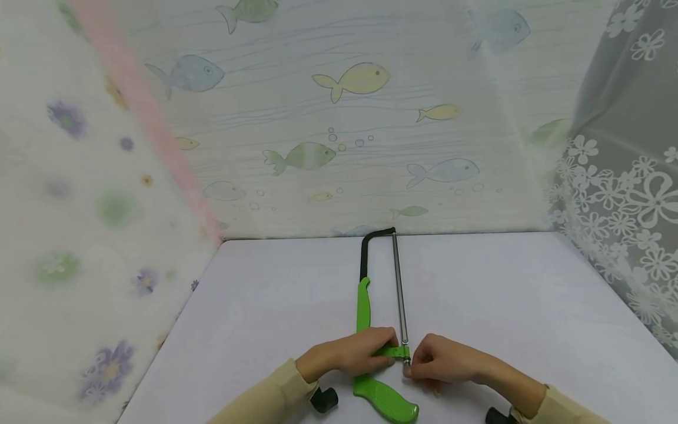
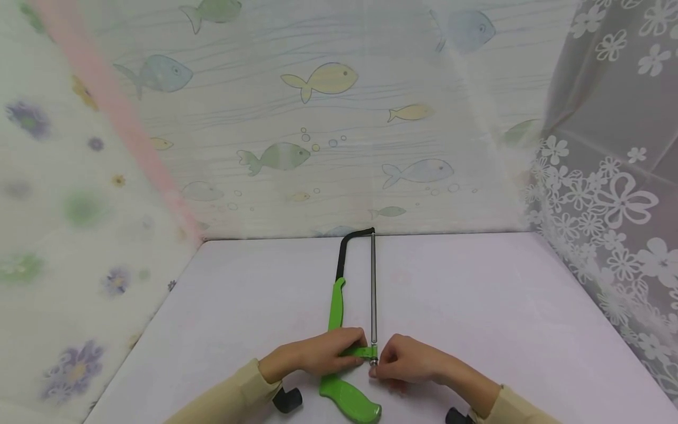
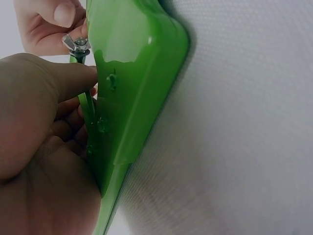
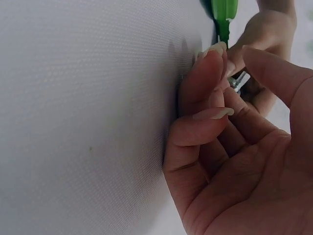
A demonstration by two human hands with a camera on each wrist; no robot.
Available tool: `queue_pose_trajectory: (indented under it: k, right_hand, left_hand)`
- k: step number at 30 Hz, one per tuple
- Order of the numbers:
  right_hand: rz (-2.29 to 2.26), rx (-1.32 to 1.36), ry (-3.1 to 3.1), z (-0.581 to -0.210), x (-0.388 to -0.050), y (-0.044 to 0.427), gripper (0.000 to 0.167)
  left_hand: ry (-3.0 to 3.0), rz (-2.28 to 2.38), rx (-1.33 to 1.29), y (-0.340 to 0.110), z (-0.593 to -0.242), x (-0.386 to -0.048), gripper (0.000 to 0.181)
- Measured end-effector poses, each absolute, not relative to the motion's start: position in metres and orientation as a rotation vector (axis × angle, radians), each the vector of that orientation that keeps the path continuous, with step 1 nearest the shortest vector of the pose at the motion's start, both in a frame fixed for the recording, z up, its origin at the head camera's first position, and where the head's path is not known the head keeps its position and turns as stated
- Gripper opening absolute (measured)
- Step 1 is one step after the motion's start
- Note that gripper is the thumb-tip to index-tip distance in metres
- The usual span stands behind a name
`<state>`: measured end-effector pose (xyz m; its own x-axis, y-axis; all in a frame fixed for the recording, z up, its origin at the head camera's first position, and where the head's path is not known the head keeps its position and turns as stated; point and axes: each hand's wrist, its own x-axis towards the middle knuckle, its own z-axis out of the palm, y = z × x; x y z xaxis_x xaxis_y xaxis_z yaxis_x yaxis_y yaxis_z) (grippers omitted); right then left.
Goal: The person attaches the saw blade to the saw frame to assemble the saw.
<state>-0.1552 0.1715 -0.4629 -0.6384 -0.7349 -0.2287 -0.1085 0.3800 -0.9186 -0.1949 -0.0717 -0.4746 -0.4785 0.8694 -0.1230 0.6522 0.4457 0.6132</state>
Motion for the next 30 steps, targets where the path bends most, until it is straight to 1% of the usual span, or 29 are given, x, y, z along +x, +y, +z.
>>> queue_pose_trajectory:
  k: [6, 14, 30]
  right_hand:
    - [-1.268, -0.682, 2.007, -0.4626, -0.1556, 0.1668, 0.045]
    - [-1.261, -0.614, 2.029, -0.4646, -0.1558, 0.1633, 0.045]
    - [-1.239, -0.647, 2.068, -0.4607, -0.1552, 0.1703, 0.043]
  left_hand:
    - [2.273, 0.697, 1.274, -0.0716, -0.4749, -0.1959, 0.01]
    - [2.266, 0.699, 1.256, -0.0718, -0.4713, -0.1943, 0.01]
    - [2.281, 0.693, 1.272, -0.0713, -0.4743, -0.1949, 0.009]
